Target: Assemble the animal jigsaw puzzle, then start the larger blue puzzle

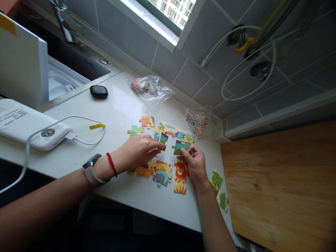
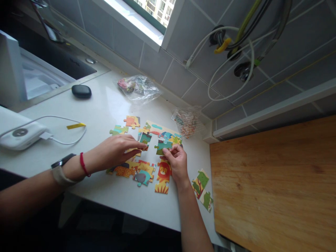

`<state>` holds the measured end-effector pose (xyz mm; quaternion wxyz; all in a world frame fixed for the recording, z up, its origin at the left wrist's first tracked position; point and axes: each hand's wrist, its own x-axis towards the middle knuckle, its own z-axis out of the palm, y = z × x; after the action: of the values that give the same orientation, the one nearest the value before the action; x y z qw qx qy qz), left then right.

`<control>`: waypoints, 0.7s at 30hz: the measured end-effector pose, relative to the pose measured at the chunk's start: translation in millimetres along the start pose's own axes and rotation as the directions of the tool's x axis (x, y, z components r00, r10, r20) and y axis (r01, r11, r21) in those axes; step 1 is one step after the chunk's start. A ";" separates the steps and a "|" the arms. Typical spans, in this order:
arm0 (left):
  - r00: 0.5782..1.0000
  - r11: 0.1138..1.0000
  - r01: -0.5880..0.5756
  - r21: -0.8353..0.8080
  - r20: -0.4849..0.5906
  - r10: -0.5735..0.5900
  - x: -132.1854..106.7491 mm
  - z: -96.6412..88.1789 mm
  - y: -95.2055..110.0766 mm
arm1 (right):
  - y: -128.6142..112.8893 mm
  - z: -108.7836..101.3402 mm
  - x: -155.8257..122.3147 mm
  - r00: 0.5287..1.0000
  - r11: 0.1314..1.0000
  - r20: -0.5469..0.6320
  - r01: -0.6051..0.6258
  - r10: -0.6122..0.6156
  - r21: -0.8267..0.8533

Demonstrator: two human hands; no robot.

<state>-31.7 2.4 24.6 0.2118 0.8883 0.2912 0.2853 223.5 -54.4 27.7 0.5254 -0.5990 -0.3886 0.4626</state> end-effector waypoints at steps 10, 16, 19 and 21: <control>0.994 0.992 -0.096 -0.080 0.052 0.100 -0.8 -1.8 2.4 | -2.0 -0.5 -3.1 0.997 0.995 0.048 -0.057 0.053 0.085; 0.992 0.989 -0.108 -0.097 0.053 0.114 -1.5 0.4 -0.4 | -1.4 -0.9 -3.1 0.994 0.996 0.081 -0.077 0.072 0.050; 0.991 0.987 -0.125 -0.104 0.025 0.128 -1.1 -0.9 1.1 | -1.0 -0.9 -3.3 0.992 0.994 0.089 -0.091 0.086 0.055; 0.988 0.981 -0.152 -0.123 -0.007 0.152 -0.7 -2.1 2.2 | -1.1 -1.1 -3.4 0.993 0.993 0.086 -0.092 0.085 0.072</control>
<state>-32.6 0.7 27.1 0.2441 0.8935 0.2041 0.3169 223.7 -57.8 29.4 0.5103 -0.5755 -0.3652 0.5244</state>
